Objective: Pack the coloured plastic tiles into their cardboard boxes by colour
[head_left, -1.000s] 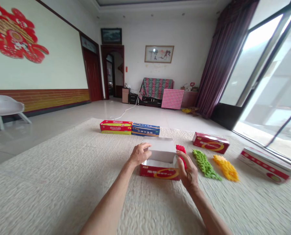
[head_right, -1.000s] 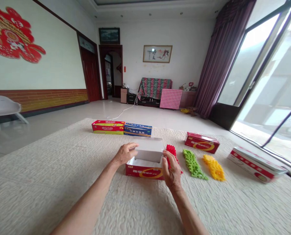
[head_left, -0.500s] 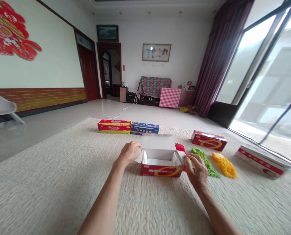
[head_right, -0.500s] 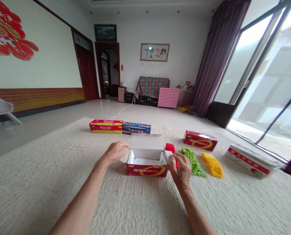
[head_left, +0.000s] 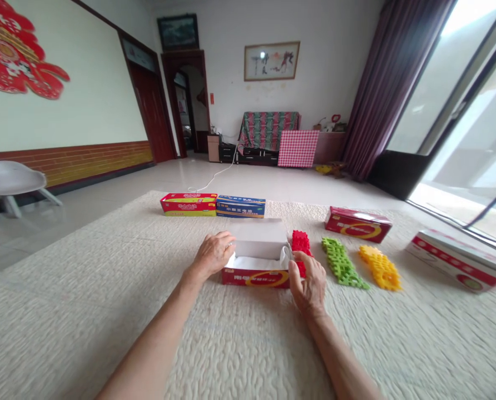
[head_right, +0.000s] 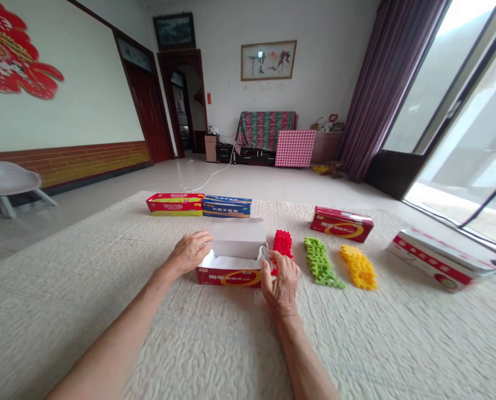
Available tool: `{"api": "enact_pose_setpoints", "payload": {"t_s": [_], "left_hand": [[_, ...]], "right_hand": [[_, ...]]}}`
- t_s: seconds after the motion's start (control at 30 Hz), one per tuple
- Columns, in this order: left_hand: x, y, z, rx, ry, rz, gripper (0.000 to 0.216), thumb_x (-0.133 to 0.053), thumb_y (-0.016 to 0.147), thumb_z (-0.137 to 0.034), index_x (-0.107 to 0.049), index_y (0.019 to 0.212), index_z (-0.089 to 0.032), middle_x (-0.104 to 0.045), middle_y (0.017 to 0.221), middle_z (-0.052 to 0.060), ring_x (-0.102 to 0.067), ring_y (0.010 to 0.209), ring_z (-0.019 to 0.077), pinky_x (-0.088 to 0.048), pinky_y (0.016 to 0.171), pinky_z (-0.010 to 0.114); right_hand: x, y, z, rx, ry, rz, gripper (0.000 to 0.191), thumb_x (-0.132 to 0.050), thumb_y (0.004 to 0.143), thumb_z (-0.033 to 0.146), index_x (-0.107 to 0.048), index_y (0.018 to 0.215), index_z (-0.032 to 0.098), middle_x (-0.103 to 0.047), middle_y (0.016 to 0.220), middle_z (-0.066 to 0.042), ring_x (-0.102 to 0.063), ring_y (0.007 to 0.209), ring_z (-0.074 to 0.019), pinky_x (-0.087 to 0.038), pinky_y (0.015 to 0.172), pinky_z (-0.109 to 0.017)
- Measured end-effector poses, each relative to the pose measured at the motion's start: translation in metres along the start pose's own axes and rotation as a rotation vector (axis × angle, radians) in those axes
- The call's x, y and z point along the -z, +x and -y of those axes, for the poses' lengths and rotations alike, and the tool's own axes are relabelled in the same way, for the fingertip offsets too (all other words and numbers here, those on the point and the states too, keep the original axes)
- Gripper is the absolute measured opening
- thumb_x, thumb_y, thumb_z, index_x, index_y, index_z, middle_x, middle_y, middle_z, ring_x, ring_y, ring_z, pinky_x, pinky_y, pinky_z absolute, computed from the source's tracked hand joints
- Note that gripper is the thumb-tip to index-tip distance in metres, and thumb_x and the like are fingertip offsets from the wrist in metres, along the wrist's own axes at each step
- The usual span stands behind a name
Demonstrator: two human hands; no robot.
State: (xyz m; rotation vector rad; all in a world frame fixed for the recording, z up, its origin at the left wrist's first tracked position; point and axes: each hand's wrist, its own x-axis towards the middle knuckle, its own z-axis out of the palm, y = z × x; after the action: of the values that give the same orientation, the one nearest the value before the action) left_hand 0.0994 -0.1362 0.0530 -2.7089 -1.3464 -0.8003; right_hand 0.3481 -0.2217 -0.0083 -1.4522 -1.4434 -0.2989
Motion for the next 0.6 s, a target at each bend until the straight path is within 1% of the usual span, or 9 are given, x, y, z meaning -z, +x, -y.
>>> {"api": "enact_pose_setpoints", "payload": {"t_s": [0.13, 0.23, 0.3, 0.43, 0.6], "left_hand": [[0.0, 0.0, 0.002, -0.01, -0.064, 0.022, 0.028, -0.045, 0.089, -0.02, -0.065, 0.108, -0.02, -0.066, 0.117, 0.006, -0.062, 0.106, 0.0199, -0.046, 0.095, 0.031], [0.001, 0.001, 0.002, -0.024, -0.087, 0.031, 0.029, -0.045, 0.088, -0.018, -0.065, 0.109, -0.019, -0.066, 0.116, 0.007, -0.062, 0.106, 0.0194, -0.047, 0.095, 0.031], [0.002, 0.001, 0.001, -0.031, -0.095, 0.029, 0.03, -0.045, 0.086, -0.016, -0.066, 0.108, -0.018, -0.066, 0.114, 0.008, -0.062, 0.105, 0.0196, -0.047, 0.095, 0.031], [-0.001, 0.002, 0.003, -0.055, -0.116, 0.004, 0.032, -0.046, 0.083, -0.012, -0.066, 0.108, -0.016, -0.067, 0.113, 0.009, -0.062, 0.106, 0.0205, -0.047, 0.097, 0.033], [-0.011, 0.003, 0.01, -0.011, -0.158, -0.051, 0.035, -0.047, 0.079, -0.009, -0.068, 0.106, -0.017, -0.068, 0.112, 0.008, -0.063, 0.105, 0.0199, -0.049, 0.096, 0.033]], "right_hand": [[-0.003, 0.0, 0.0, -0.016, 0.033, -0.019, 0.025, -0.045, 0.089, 0.037, -0.059, 0.1, 0.019, -0.068, 0.096, -0.009, -0.059, 0.09, -0.0241, -0.038, 0.083, -0.037], [-0.004, 0.0, 0.001, -0.028, 0.062, -0.023, 0.024, -0.045, 0.088, 0.036, -0.059, 0.099, 0.019, -0.068, 0.096, -0.008, -0.06, 0.091, -0.0239, -0.039, 0.084, -0.037], [-0.005, 0.0, 0.002, -0.037, 0.086, -0.022, 0.024, -0.046, 0.088, 0.035, -0.059, 0.099, 0.019, -0.068, 0.093, -0.008, -0.06, 0.088, -0.0231, -0.04, 0.083, -0.037], [-0.006, -0.001, 0.005, -0.058, 0.141, -0.025, 0.023, -0.046, 0.089, 0.034, -0.059, 0.099, 0.019, -0.065, 0.088, -0.007, -0.059, 0.078, -0.02, -0.044, 0.078, -0.035], [-0.007, -0.001, 0.003, -0.01, 0.172, -0.052, 0.021, -0.045, 0.09, 0.033, -0.058, 0.099, 0.019, -0.063, 0.09, -0.007, -0.058, 0.08, -0.0197, -0.046, 0.074, -0.034]]}}
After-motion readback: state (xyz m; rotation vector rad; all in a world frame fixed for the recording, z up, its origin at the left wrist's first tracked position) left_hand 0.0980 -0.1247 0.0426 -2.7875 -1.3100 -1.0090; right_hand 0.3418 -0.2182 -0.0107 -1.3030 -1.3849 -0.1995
